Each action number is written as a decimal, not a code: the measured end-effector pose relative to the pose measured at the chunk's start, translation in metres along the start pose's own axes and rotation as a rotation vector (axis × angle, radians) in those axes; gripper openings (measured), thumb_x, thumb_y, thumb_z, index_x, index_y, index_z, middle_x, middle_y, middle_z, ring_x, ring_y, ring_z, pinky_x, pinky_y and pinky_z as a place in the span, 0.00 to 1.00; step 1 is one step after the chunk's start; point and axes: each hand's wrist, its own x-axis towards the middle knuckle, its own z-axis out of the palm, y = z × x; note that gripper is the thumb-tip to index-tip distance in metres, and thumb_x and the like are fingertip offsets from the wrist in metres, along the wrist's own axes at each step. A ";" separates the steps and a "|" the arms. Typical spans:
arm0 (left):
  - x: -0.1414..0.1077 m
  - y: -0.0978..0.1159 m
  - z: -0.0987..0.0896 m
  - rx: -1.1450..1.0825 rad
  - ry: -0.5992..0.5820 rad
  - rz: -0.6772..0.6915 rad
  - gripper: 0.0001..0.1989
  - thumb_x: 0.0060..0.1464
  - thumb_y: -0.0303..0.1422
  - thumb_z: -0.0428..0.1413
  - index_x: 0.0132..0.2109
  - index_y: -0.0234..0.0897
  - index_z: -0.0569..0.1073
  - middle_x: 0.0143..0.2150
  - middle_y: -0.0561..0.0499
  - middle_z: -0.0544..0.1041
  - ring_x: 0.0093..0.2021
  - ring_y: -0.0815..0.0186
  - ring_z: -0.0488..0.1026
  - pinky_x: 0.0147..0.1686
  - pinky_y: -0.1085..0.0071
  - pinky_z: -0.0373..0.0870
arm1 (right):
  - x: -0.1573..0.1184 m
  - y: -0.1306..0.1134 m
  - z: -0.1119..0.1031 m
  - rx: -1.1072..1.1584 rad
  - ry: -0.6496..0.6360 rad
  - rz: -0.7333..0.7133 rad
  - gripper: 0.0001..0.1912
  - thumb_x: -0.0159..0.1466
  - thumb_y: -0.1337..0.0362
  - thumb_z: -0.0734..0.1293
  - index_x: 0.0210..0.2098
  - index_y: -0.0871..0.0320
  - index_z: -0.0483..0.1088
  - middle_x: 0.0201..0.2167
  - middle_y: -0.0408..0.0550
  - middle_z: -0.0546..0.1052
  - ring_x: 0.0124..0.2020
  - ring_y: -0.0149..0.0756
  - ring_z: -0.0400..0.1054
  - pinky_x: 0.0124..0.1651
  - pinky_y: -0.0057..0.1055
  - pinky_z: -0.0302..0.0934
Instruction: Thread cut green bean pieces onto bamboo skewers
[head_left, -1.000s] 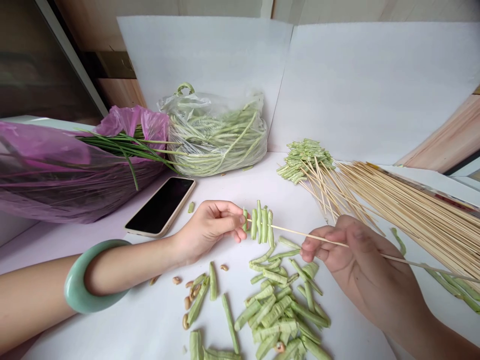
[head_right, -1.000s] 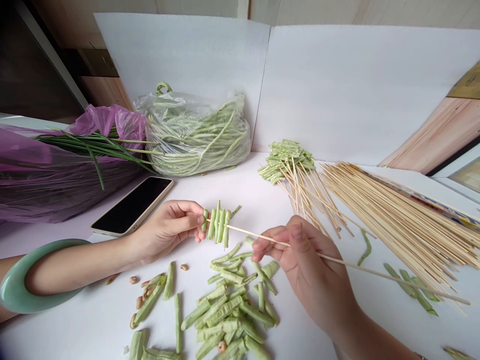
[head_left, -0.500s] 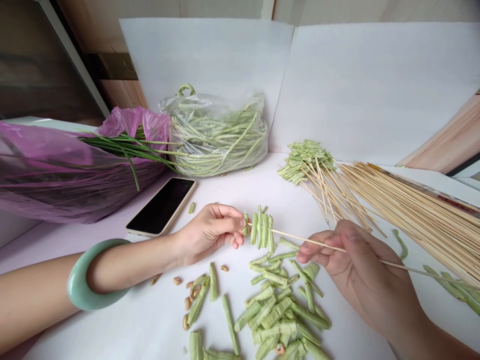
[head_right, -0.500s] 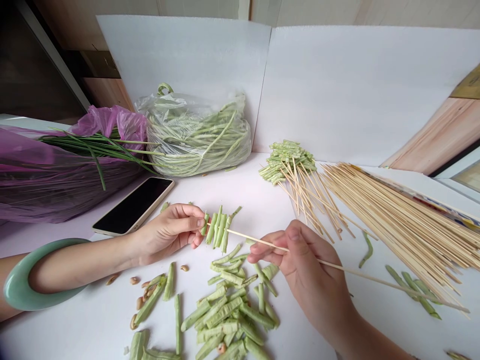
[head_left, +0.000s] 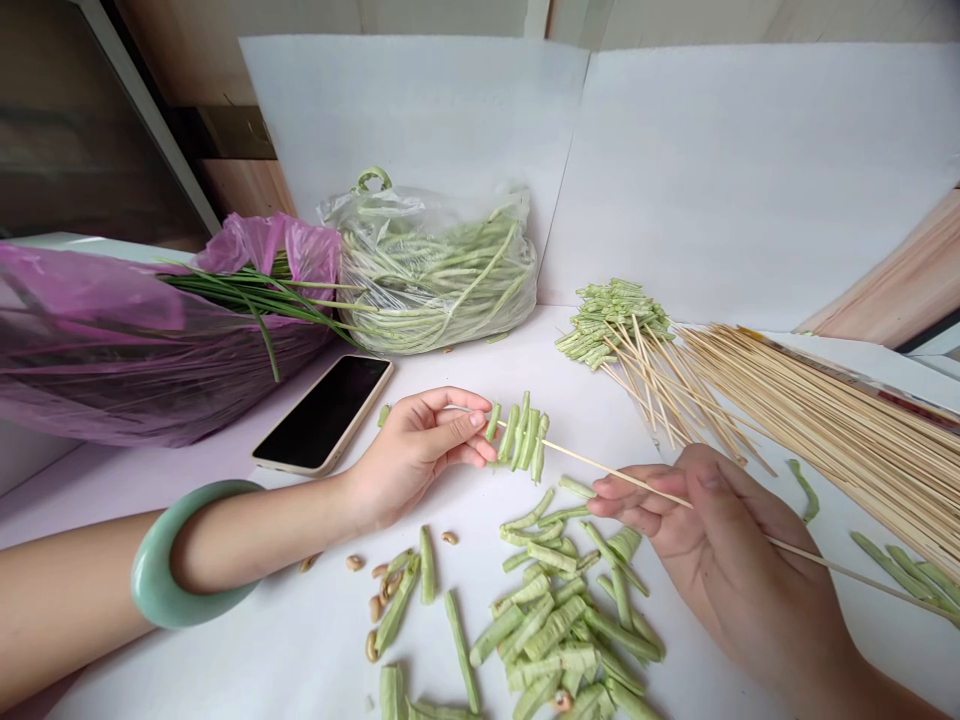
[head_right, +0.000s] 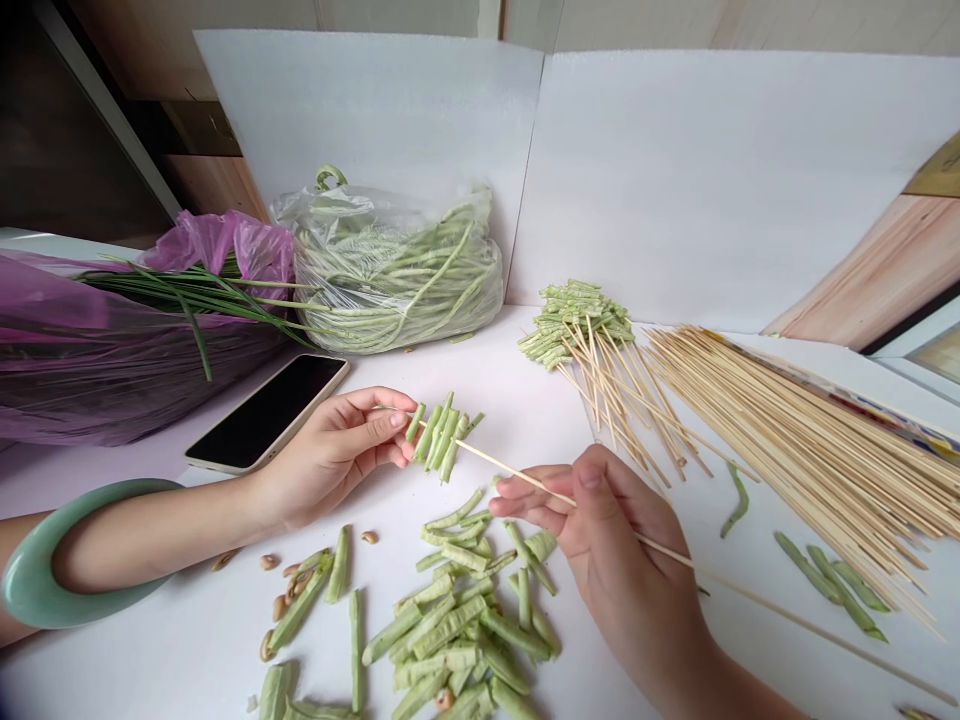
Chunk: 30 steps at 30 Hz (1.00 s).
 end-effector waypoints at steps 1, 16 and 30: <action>0.000 0.000 0.000 0.014 -0.006 0.023 0.10 0.42 0.29 0.66 0.34 0.30 0.76 0.25 0.51 0.77 0.25 0.70 0.76 0.29 0.76 0.74 | 0.000 -0.001 0.000 0.010 0.007 0.006 0.11 0.63 0.58 0.64 0.30 0.53 0.76 0.27 0.46 0.81 0.31 0.40 0.77 0.37 0.37 0.74; 0.002 -0.001 -0.004 0.078 -0.024 0.134 0.08 0.39 0.25 0.67 0.31 0.30 0.79 0.25 0.49 0.80 0.24 0.69 0.76 0.30 0.74 0.75 | 0.004 -0.001 0.003 0.105 0.057 0.094 0.08 0.59 0.60 0.68 0.26 0.51 0.78 0.25 0.45 0.81 0.28 0.39 0.77 0.32 0.33 0.74; 0.001 -0.001 -0.005 0.083 -0.076 0.098 0.07 0.36 0.25 0.68 0.26 0.31 0.78 0.24 0.50 0.79 0.23 0.68 0.76 0.28 0.72 0.75 | 0.009 -0.002 0.000 0.131 0.051 0.090 0.08 0.58 0.61 0.69 0.24 0.50 0.78 0.22 0.41 0.80 0.27 0.37 0.77 0.30 0.32 0.74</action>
